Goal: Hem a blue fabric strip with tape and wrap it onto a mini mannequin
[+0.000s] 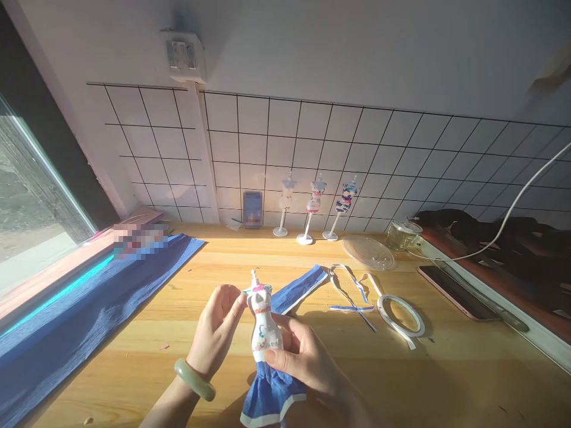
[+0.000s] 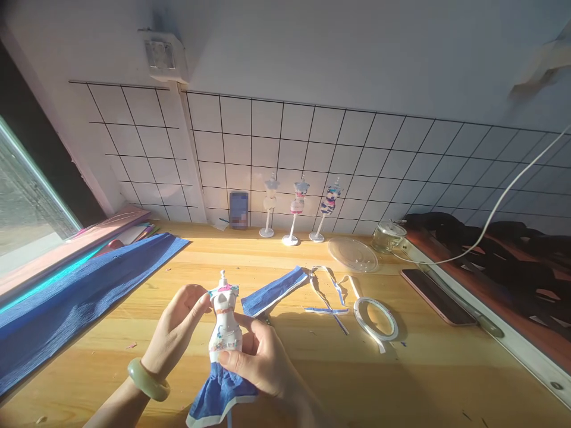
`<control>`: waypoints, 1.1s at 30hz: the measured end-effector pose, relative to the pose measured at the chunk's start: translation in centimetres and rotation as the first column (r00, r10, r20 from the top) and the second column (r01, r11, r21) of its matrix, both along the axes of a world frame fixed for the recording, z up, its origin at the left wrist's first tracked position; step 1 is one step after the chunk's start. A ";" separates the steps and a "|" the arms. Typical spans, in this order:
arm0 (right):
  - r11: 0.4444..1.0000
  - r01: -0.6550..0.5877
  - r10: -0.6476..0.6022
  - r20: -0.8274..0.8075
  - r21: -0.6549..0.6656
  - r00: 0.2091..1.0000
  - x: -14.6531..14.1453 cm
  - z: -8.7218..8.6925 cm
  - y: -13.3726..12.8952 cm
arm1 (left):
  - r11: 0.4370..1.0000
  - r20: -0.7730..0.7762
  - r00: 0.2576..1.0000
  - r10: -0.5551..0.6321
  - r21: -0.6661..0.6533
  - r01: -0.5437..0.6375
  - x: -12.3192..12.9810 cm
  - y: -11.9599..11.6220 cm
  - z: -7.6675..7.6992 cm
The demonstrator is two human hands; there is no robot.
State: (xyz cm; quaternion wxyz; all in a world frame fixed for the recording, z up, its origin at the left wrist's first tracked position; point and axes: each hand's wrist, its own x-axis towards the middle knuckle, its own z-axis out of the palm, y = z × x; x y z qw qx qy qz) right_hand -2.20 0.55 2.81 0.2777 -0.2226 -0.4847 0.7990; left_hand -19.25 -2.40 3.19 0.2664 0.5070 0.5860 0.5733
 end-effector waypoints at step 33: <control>0.998 0.020 -0.023 0.045 0.056 0.999 -1.1 -1.2 0.1 | 0.969 -0.683 0.688 0.245 0.181 -0.167 -0.6 -0.2 -1.2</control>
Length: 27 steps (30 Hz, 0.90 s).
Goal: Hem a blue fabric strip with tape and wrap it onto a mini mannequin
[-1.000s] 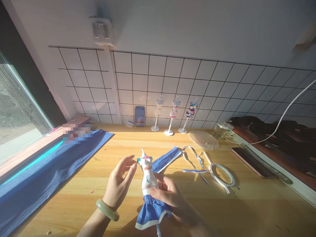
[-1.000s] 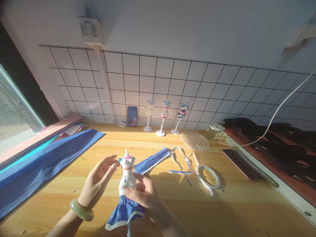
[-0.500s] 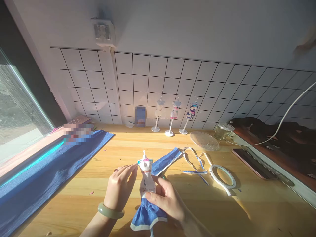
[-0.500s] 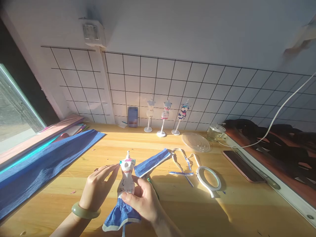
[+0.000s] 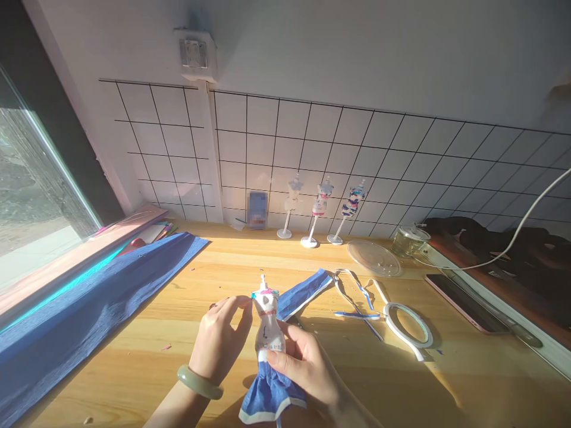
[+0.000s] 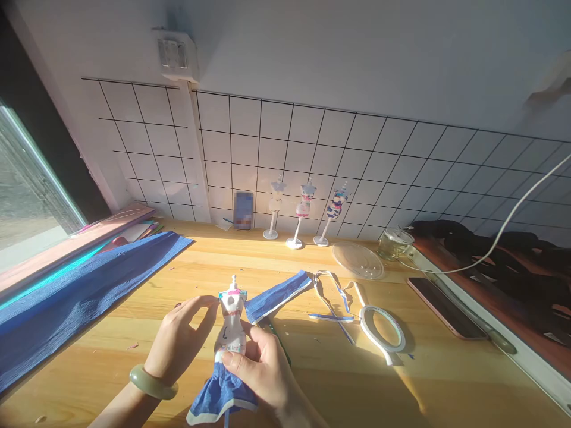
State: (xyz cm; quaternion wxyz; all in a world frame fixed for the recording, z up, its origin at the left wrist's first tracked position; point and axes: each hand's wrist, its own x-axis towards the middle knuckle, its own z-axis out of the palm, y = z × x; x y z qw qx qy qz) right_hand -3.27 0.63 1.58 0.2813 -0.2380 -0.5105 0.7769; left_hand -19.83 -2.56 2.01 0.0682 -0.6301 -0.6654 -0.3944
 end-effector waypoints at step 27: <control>1.000 -0.005 0.005 -0.020 -0.020 1.000 0.3 0.9 -0.1 | 0.997 0.003 0.999 -0.052 -0.048 0.052 -0.2 0.0 0.1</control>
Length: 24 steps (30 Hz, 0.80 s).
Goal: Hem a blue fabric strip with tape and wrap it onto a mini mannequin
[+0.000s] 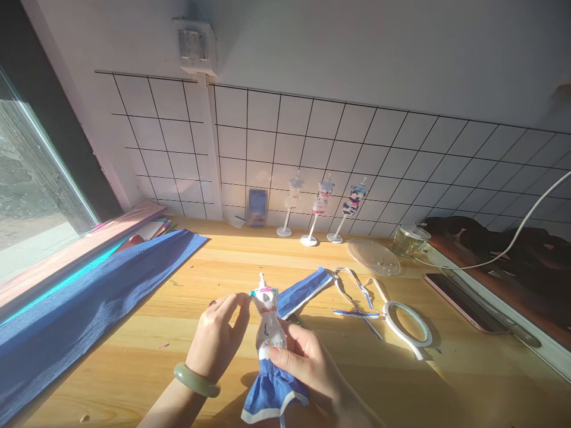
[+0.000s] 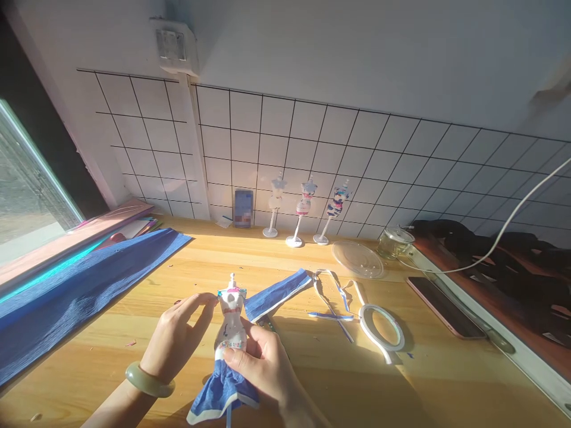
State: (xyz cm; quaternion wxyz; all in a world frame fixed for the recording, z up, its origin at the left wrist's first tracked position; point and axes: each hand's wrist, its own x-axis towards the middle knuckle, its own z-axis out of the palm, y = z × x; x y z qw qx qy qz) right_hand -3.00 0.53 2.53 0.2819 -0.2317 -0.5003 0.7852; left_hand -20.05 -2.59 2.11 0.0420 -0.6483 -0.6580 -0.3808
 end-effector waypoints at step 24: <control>0.988 -0.131 0.122 -0.102 -0.077 0.987 0.1 0.6 0.2 | 0.994 0.376 0.922 -0.090 -0.023 0.106 0.2 0.1 -0.1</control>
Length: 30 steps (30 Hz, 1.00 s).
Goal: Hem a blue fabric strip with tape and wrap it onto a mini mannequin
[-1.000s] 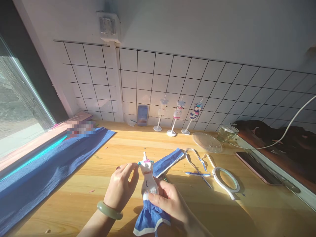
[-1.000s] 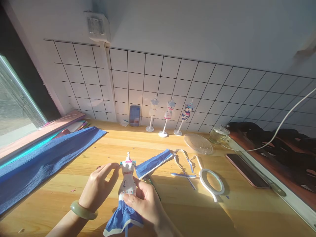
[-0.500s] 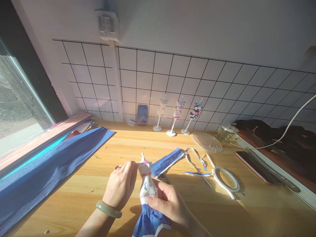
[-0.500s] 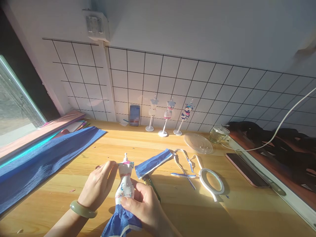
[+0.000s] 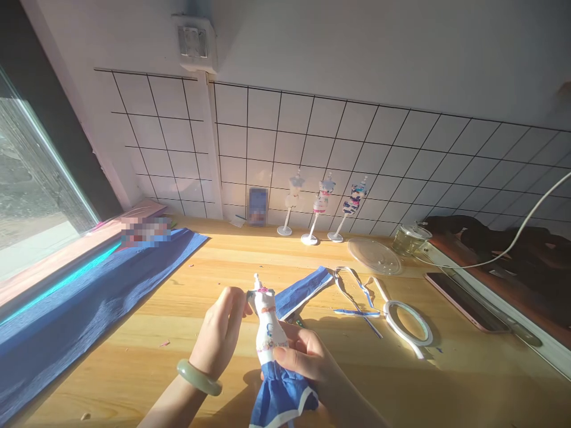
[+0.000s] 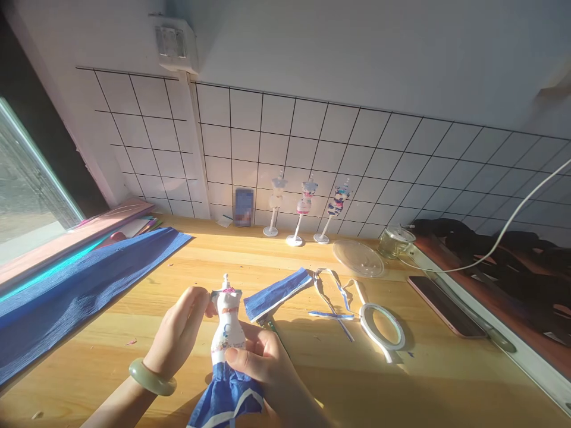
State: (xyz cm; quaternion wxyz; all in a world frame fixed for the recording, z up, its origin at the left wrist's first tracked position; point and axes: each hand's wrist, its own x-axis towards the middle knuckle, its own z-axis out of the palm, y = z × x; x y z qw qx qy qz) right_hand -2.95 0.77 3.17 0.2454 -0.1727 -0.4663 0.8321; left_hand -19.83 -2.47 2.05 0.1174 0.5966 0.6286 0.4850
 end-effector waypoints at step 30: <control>0.994 0.106 -0.106 0.009 0.005 0.994 -0.2 0.2 -0.8 | 0.996 0.189 0.978 0.085 -0.019 -0.082 0.3 -0.2 0.5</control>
